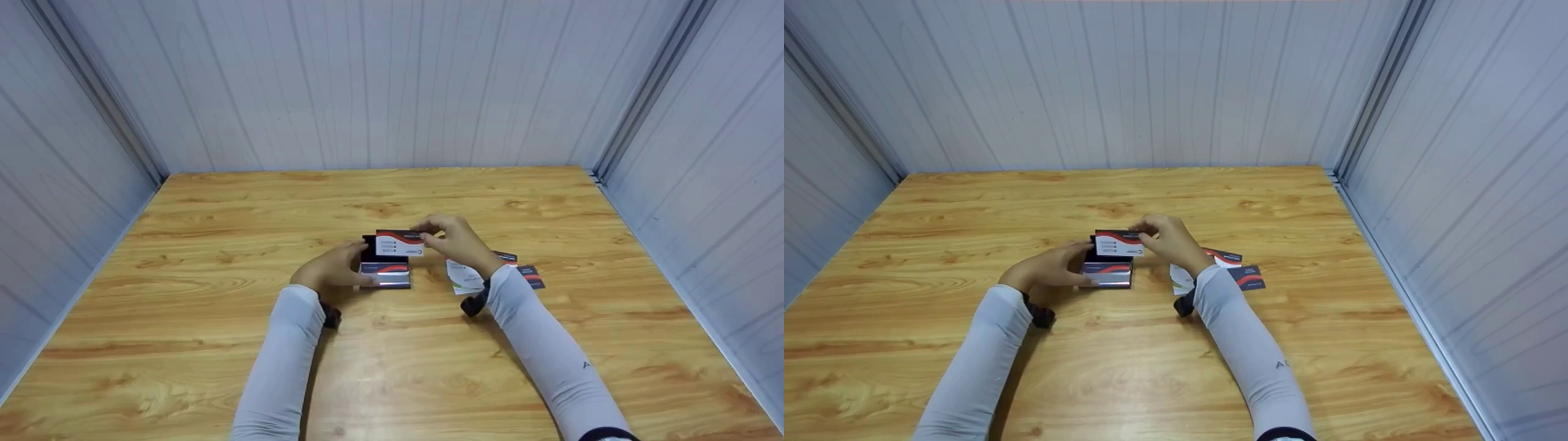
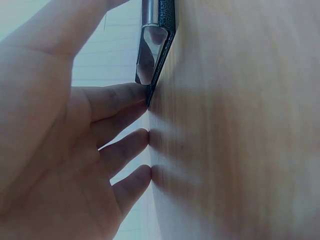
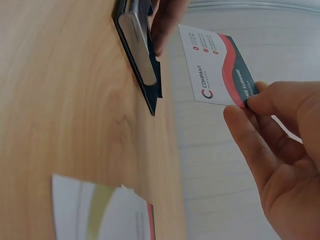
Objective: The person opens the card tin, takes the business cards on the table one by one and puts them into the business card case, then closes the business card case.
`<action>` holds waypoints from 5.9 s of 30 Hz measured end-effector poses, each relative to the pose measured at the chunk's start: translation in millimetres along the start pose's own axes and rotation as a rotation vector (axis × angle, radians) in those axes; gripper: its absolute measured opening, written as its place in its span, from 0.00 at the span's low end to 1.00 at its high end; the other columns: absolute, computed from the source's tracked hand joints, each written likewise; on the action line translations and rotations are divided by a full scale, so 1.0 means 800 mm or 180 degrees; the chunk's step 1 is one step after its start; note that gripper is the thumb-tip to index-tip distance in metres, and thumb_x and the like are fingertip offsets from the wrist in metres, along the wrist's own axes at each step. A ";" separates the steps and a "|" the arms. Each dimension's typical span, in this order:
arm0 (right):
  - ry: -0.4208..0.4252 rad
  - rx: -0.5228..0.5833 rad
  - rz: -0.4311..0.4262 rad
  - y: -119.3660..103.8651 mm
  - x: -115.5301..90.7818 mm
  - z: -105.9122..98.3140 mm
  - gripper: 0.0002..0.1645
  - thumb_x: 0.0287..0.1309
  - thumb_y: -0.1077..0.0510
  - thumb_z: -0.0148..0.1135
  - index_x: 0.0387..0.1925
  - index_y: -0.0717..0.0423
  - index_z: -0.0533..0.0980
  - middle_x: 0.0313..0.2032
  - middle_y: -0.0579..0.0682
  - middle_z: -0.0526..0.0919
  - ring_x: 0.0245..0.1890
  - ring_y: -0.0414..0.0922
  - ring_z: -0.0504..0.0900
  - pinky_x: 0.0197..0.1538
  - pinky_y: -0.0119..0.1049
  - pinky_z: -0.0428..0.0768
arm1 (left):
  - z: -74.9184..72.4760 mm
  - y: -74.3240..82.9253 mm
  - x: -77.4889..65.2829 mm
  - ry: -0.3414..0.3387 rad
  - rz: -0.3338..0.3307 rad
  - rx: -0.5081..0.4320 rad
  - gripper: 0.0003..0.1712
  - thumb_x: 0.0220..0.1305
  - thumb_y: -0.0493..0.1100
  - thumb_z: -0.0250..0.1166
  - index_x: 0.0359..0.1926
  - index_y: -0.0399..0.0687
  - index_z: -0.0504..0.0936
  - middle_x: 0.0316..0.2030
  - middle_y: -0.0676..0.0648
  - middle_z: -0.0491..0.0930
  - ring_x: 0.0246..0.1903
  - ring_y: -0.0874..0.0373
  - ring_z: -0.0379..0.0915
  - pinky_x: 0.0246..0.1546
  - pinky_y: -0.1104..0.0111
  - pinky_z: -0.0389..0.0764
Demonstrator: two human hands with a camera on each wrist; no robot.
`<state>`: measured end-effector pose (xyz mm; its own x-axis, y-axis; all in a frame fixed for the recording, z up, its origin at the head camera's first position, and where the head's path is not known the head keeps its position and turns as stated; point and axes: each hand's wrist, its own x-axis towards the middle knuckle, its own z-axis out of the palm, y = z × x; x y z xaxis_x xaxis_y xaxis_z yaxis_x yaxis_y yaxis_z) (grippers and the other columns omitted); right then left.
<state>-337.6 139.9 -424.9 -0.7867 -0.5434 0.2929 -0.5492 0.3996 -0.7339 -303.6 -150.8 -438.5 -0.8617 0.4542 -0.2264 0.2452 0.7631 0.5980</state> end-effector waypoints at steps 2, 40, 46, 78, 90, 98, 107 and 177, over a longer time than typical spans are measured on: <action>0.0002 0.0018 0.0027 -0.002 0.000 0.005 0.13 0.70 0.63 0.60 0.53 0.54 0.83 0.48 0.48 0.83 0.44 0.43 0.83 0.43 0.38 0.83 | 0.000 0.001 0.001 0.0023 0.0022 0.0002 0.57 0.59 0.62 0.72 0.79 0.43 0.54 0.77 0.40 0.50 0.76 0.46 0.44 0.72 0.53 0.52; -0.0640 -0.0445 0.0391 -0.006 0.002 0.043 0.17 0.72 0.62 0.57 0.57 0.51 0.81 0.50 0.50 0.82 0.49 0.48 0.80 0.52 0.45 0.79 | 0.000 0.000 0.001 -0.0039 -0.0108 0.0066 0.58 0.59 0.65 0.70 0.79 0.46 0.52 0.78 0.42 0.48 0.76 0.45 0.42 0.72 0.50 0.53; -0.0823 -0.0469 0.0297 -0.006 0.001 0.042 0.18 0.72 0.63 0.57 0.59 0.53 0.80 0.51 0.51 0.82 0.50 0.49 0.80 0.54 0.46 0.78 | -0.001 0.000 0.000 -0.0056 -0.0094 0.0035 0.57 0.60 0.64 0.70 0.80 0.47 0.51 0.78 0.43 0.46 0.76 0.45 0.41 0.72 0.49 0.53; -0.1233 -0.0386 0.0285 -0.006 -0.006 -0.012 0.24 0.72 0.59 0.57 0.66 0.60 0.73 0.60 0.60 0.76 0.61 0.56 0.73 0.62 0.53 0.73 | -0.001 -0.001 -0.001 -0.0048 0.0083 0.0044 0.58 0.60 0.63 0.71 0.79 0.42 0.51 0.78 0.40 0.46 0.76 0.44 0.39 0.73 0.49 0.50; -0.1097 -0.0411 0.1114 0.014 -0.027 -0.073 0.25 0.67 0.54 0.65 0.62 0.60 0.75 0.60 0.58 0.77 0.61 0.58 0.72 0.59 0.54 0.75 | -0.001 -0.001 -0.002 -0.0074 0.0063 0.0000 0.56 0.62 0.61 0.70 0.79 0.45 0.51 0.78 0.42 0.45 0.77 0.45 0.38 0.72 0.49 0.52; -0.1059 -0.0742 0.1270 0.024 -0.035 -0.086 0.21 0.63 0.58 0.69 0.55 0.64 0.78 0.53 0.59 0.81 0.56 0.57 0.76 0.58 0.53 0.74 | 0.001 -0.002 -0.002 -0.0080 0.0013 -0.0007 0.57 0.61 0.63 0.70 0.80 0.47 0.51 0.78 0.42 0.45 0.76 0.44 0.38 0.72 0.48 0.52; -0.0993 -0.0882 0.1536 0.029 -0.044 -0.099 0.21 0.60 0.57 0.72 0.50 0.63 0.78 0.48 0.57 0.81 0.45 0.50 0.77 0.49 0.48 0.76 | 0.001 -0.001 -0.004 -0.0068 -0.0013 -0.0036 0.57 0.61 0.63 0.70 0.80 0.47 0.51 0.78 0.42 0.46 0.76 0.44 0.39 0.72 0.47 0.52; -0.0926 -0.0293 0.0743 0.011 -0.031 -0.091 0.13 0.69 0.55 0.64 0.53 0.50 0.82 0.43 0.50 0.83 0.40 0.46 0.80 0.43 0.40 0.78 | 0.000 -0.001 -0.004 -0.0055 0.0031 -0.0039 0.57 0.60 0.62 0.71 0.79 0.45 0.51 0.78 0.42 0.46 0.76 0.45 0.39 0.72 0.49 0.52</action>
<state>-343.4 210.9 -394.1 -0.7880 -0.6116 -0.0715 -0.3982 0.5947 -0.6984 -300.9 -152.5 -438.4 -0.8514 0.4695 -0.2337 0.2480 0.7531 0.6094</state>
